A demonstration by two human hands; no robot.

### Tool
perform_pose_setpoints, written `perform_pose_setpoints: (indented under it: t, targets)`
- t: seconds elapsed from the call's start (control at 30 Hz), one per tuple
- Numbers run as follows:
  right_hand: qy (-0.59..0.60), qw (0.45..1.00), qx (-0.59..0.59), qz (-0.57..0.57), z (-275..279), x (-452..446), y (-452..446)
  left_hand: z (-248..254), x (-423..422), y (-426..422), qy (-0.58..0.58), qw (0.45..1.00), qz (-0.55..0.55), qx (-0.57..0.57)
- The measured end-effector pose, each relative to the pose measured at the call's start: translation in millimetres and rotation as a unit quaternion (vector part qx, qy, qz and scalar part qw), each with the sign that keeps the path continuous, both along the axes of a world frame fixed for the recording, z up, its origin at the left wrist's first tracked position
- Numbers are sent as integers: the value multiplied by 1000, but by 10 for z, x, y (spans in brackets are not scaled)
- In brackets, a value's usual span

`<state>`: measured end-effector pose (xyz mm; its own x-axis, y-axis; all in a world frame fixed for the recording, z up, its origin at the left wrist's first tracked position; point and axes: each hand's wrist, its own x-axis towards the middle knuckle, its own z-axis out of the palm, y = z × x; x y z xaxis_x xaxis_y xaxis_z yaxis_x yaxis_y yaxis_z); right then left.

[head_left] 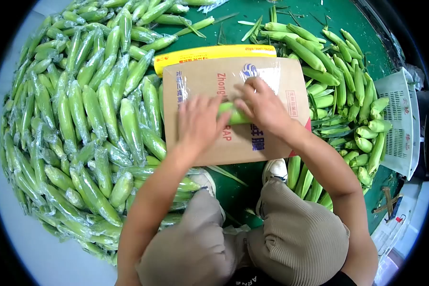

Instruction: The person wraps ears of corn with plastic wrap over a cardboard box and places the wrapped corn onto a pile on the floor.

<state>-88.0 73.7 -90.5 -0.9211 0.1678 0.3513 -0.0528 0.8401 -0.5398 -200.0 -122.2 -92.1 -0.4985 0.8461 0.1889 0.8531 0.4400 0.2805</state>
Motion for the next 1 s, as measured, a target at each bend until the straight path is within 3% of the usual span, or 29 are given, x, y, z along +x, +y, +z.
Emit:
perform_pose_setpoints:
  t: [0.03,0.1,0.17,0.2,0.23,0.37,0.4,0.5,0.53,0.57,0.67,0.77,0.87,1.0]
  targets:
    - [38,996,74,-8,-20,-148,95,17,-279,229,88,996,22,0]
    - [-22,990,135,14,115,-370,189,64,-857,605,252,964,84,3]
    - [23,983,176,38,107,-521,263,122,-1172,776,185,976,112,26]
    - [15,982,182,45,60,-590,333,172,-1163,816,39,989,119,79]
    - [6,981,188,53,23,-666,406,132,-1092,808,27,993,85,82]
    - [-75,985,144,53,-44,-944,570,-36,-587,589,48,996,-24,75]
    - [-67,991,94,71,-20,-905,556,2,-501,516,90,995,-34,27]
    - [-279,948,-97,115,270,-592,375,28,-357,265,114,990,-75,26]
    - [-226,947,-127,191,197,-526,364,19,-309,210,106,989,-97,28]
    - [-323,921,-101,195,284,-514,370,33,-233,182,69,994,-88,-4]
    - [-345,906,-100,225,320,-742,564,147,-75,207,-64,995,-56,-61]
    - [-66,976,71,195,-176,-889,461,394,46,298,-152,978,-49,-137]
    - [-127,939,214,238,-773,-970,286,604,31,377,-212,965,-96,-122]
    - [-106,941,225,228,-672,-865,238,631,43,277,-274,941,-114,-162]
